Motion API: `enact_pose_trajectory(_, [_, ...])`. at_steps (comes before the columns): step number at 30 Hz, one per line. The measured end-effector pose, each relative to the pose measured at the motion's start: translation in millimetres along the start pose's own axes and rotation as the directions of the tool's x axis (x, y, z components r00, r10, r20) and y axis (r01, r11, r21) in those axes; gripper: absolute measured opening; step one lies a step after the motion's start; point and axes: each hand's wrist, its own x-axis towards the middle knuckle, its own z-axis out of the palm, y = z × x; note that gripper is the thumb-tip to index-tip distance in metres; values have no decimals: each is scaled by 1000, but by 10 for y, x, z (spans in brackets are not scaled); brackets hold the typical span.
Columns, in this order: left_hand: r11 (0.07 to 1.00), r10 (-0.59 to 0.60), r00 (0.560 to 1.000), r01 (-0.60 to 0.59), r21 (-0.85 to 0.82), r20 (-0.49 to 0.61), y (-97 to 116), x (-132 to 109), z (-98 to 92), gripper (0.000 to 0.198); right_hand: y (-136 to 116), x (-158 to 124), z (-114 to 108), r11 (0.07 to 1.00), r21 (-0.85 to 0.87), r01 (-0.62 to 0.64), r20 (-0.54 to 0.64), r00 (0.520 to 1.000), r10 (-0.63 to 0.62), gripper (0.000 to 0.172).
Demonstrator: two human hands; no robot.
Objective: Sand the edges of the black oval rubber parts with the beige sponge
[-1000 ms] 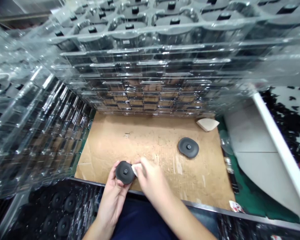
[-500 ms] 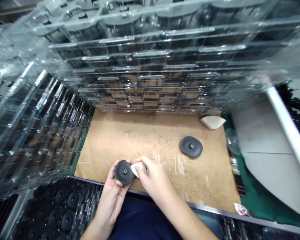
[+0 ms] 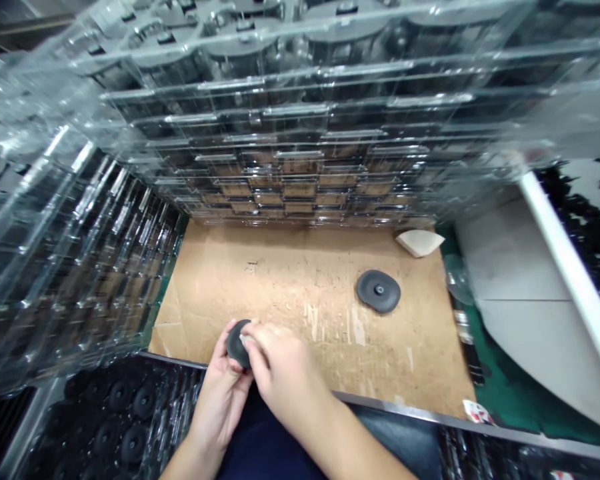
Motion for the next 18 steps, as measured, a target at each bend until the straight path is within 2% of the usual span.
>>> enact_pose_trajectory(2, [1000, -5, 1000, 5, 0, 6, 1, 4, 2, 50, -41, 13, 43, 999, -3, 42, 55, 998, -42, 19])
enact_pose_trajectory(5, [1000, 1, 1000, -1, -8, 26, 9, 9, 7, 49, -30, 10, 79, 999, -16, 49, 18, 999, -49, 21])
enact_pose_trajectory(10, [1000, -4, 998, 5, -8, 70, 17, -7, 5, 52, 125, -201, -73, 999, 18, 27, 33, 999, -27, 19])
enact_pose_trajectory(14, [1000, 15, 996, -15, -9, 93, -6, -8, -25, 51, 155, -207, -122, 999, 30, -37, -78, 996, 39, 21])
enact_pose_trajectory(16, [1000, 18, 995, -18, -5, 99, -4, -9, -47, 51, 101, -129, -41, 998, 52, -19, -126, 992, 25, 23])
enact_pose_trajectory(18, [1000, 0, 994, -1, 6, 110, 21, -16, -63, 53, 57, -92, 39, 997, 77, 25, -116, 993, -16, 22])
